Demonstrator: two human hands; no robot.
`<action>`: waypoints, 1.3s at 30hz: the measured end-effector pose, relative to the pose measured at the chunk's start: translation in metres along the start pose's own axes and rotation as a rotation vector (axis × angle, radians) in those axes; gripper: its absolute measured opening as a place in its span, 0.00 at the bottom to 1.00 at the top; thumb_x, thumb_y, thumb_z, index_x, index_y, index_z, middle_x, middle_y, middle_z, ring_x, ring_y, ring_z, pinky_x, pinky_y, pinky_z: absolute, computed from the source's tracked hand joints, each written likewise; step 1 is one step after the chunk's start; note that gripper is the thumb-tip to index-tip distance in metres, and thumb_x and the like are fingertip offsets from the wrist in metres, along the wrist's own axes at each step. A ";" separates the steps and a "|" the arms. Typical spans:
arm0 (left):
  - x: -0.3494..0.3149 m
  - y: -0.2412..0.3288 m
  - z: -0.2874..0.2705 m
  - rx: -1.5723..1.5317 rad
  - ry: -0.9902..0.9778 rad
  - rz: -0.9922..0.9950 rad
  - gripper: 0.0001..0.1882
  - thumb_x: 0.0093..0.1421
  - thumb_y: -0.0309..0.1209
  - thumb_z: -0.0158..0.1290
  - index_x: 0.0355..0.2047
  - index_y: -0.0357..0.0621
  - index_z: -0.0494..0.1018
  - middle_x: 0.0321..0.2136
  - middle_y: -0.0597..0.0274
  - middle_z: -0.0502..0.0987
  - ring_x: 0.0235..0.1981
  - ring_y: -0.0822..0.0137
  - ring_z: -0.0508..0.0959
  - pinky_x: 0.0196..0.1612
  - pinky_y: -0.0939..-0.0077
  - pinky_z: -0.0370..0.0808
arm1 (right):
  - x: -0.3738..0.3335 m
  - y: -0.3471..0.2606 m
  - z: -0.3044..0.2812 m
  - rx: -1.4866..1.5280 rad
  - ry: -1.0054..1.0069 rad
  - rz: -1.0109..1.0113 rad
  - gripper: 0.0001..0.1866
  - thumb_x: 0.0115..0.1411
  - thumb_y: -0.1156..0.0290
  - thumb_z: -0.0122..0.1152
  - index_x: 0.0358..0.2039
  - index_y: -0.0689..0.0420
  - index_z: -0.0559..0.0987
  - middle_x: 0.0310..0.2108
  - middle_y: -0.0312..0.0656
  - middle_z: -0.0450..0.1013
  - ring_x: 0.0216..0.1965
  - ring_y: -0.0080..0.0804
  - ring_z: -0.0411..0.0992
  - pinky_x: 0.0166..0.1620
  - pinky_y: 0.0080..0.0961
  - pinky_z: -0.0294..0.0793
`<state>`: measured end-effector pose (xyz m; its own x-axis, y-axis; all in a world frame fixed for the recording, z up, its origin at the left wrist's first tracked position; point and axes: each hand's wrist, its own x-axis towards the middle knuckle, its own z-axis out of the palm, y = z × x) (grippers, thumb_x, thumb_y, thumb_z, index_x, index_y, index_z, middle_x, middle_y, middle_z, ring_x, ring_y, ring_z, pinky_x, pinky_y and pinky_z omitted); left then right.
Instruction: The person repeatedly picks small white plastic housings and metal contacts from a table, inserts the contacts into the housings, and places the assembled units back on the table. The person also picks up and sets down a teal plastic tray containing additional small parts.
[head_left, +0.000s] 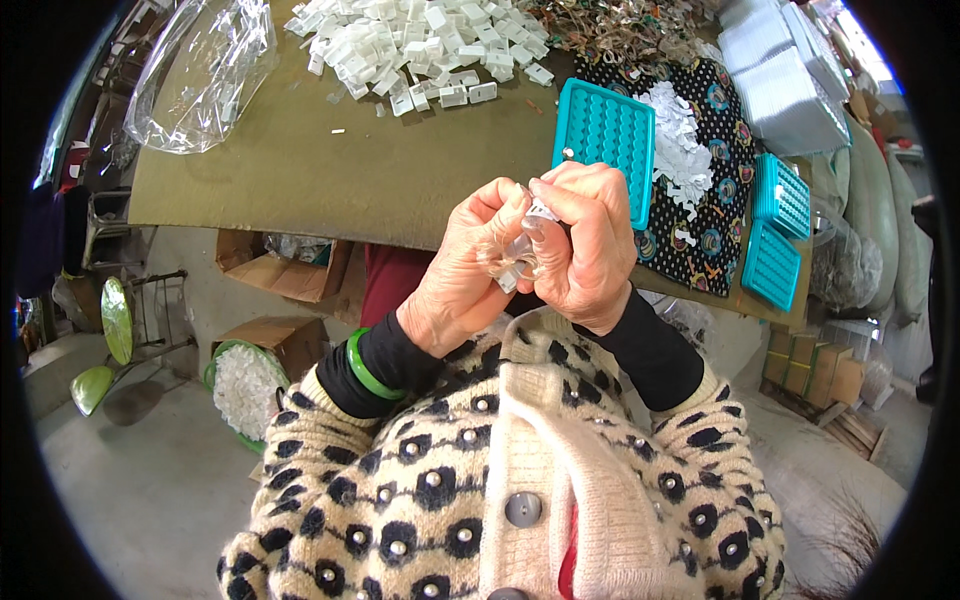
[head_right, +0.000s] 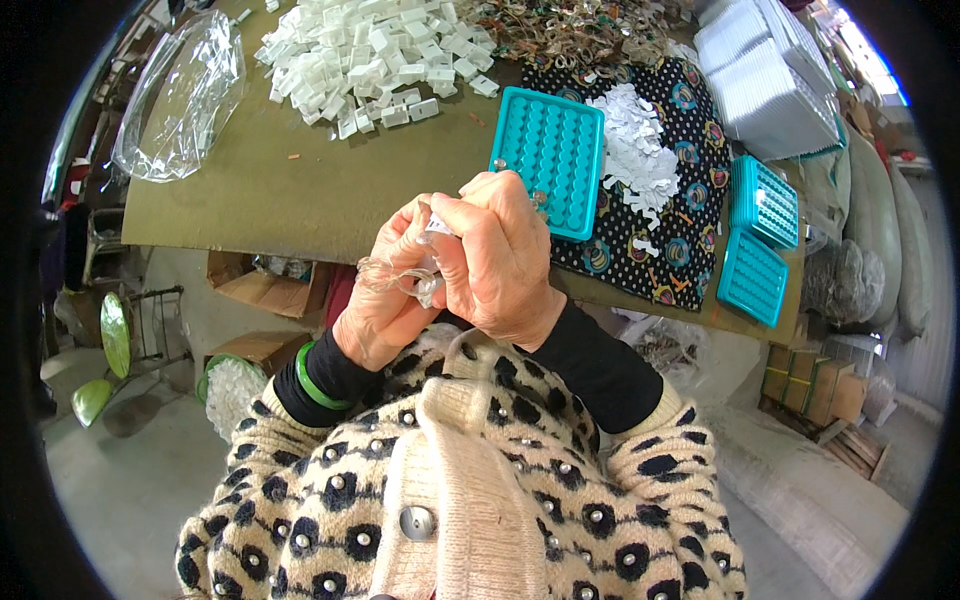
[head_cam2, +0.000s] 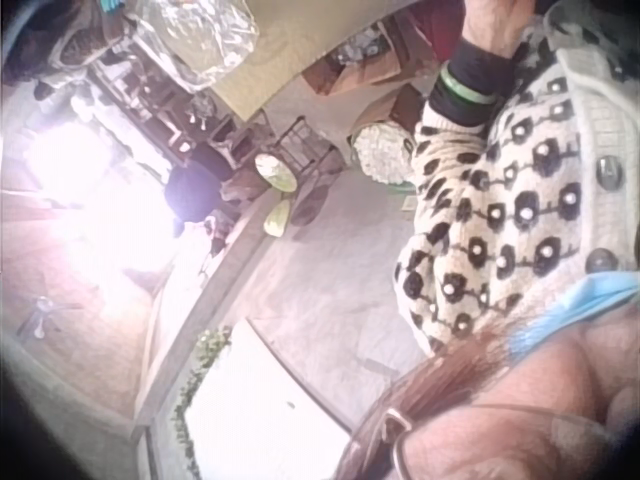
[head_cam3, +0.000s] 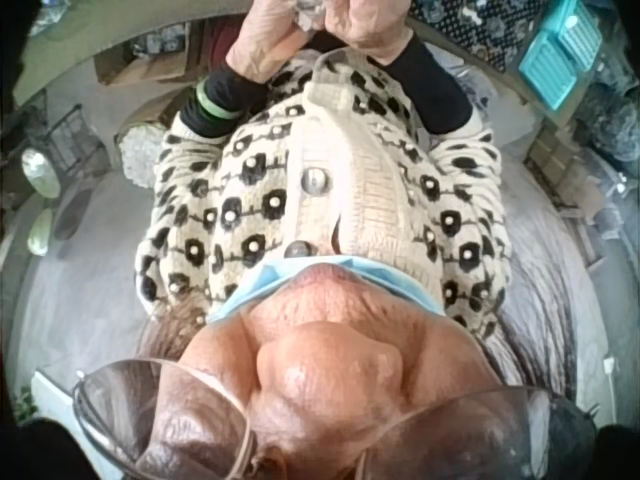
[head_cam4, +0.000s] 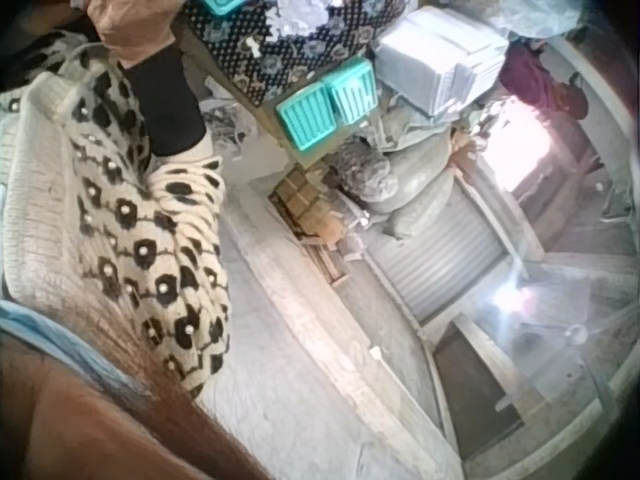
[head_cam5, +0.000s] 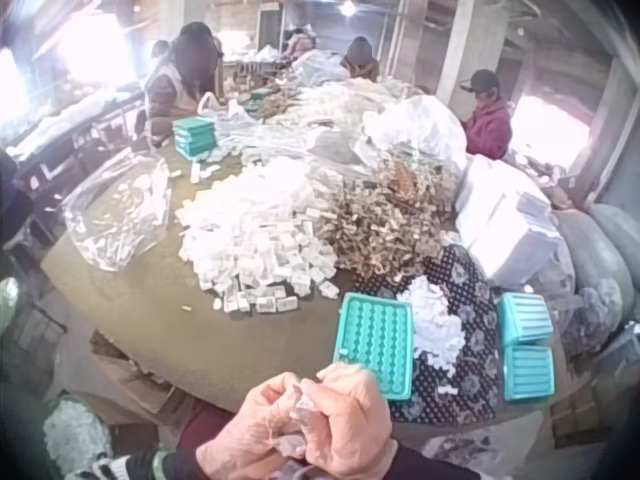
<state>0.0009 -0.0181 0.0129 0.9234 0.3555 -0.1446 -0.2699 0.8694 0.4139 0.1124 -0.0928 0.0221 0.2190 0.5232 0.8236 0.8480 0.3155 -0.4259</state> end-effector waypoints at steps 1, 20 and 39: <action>-0.001 -0.001 0.000 -0.002 -0.023 0.003 0.13 0.63 0.40 0.58 0.30 0.47 0.69 0.26 0.68 0.75 0.19 0.78 0.74 0.17 0.85 0.70 | -0.001 -0.001 0.001 -0.016 0.009 0.001 0.11 0.57 0.72 0.63 0.39 0.64 0.76 0.29 0.45 0.67 0.28 0.41 0.68 0.29 0.33 0.69; -0.004 0.015 -0.017 0.104 -0.005 0.012 0.07 0.63 0.23 0.54 0.41 0.44 0.70 0.40 0.53 0.78 0.36 0.63 0.82 0.16 0.86 0.68 | -0.026 -0.022 -0.057 -0.157 -0.295 0.203 0.21 0.53 0.76 0.64 0.49 0.62 0.76 0.46 0.49 0.68 0.43 0.43 0.71 0.44 0.36 0.74; 0.001 0.012 -0.020 0.116 0.001 -0.080 0.13 0.63 0.24 0.54 0.48 0.38 0.73 0.40 0.49 0.78 0.35 0.63 0.82 0.15 0.87 0.68 | -0.070 0.033 -0.154 -0.676 -0.197 0.497 0.06 0.56 0.81 0.60 0.31 0.60 0.72 0.30 0.44 0.70 0.33 0.43 0.72 0.35 0.35 0.71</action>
<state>-0.0073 -0.0004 0.0001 0.9403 0.2874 -0.1824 -0.1624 0.8496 0.5018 0.1992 -0.2410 0.0085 0.6064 0.6234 0.4936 0.7949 -0.4929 -0.3539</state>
